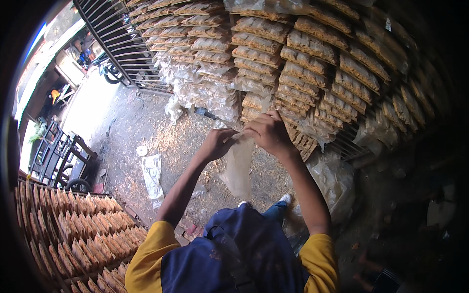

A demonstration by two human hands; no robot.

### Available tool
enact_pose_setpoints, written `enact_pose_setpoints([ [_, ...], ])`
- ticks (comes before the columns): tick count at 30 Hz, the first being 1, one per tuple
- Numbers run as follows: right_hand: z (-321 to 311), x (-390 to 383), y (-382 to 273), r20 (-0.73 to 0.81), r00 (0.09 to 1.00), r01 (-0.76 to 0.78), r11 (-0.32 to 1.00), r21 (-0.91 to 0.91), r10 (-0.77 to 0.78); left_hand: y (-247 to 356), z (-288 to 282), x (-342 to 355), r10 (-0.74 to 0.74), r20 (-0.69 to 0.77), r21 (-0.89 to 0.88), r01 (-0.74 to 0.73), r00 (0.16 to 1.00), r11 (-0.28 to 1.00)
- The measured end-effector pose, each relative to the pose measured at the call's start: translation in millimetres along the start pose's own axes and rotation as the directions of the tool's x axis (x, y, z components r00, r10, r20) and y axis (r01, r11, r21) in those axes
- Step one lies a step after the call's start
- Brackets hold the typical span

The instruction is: The person repeatedly picks up rectangular food items from a large stack and places them into clear plastic bags. The person then folds the top of the bag to close it and places the filled bag onto a pile of other packaged items.

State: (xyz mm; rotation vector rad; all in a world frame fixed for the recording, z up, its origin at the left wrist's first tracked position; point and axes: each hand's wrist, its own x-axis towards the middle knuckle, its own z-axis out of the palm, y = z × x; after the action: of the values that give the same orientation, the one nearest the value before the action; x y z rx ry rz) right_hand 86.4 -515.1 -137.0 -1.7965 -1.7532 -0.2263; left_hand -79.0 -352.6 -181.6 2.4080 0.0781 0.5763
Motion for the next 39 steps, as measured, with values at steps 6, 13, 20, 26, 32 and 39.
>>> enact_pose_setpoints([
  [6,1,9,-23,-0.097,0.995,0.016,0.993,0.116,-0.005,-3,-25,-12,-0.168,0.128,0.103,0.156,0.977,0.982],
  [13,25,18,-17,0.055,0.998,0.007,0.982,0.189,-0.018,0,-43,-14,-0.166,0.218,-0.027,0.176,0.962,0.984],
  [20,-18,43,-5,0.037,0.998,0.057,0.998,-0.026,-0.056,-12,-55,-25,-0.285,0.278,0.195,0.236,0.917,0.952],
  [26,-54,59,-19,0.018,0.999,0.048,0.995,-0.087,-0.047,-76,-52,-59,-0.506,0.356,0.329,0.402,0.786,0.855],
  [32,-34,51,-26,0.07,0.995,0.072,0.993,-0.094,-0.065,20,-51,-18,-0.075,-0.137,0.123,0.092,0.988,0.988],
  [39,-32,51,-36,0.044,0.994,0.101,0.987,-0.124,-0.096,10,-24,3,-0.004,-0.186,0.191,0.04,0.982,0.981],
])
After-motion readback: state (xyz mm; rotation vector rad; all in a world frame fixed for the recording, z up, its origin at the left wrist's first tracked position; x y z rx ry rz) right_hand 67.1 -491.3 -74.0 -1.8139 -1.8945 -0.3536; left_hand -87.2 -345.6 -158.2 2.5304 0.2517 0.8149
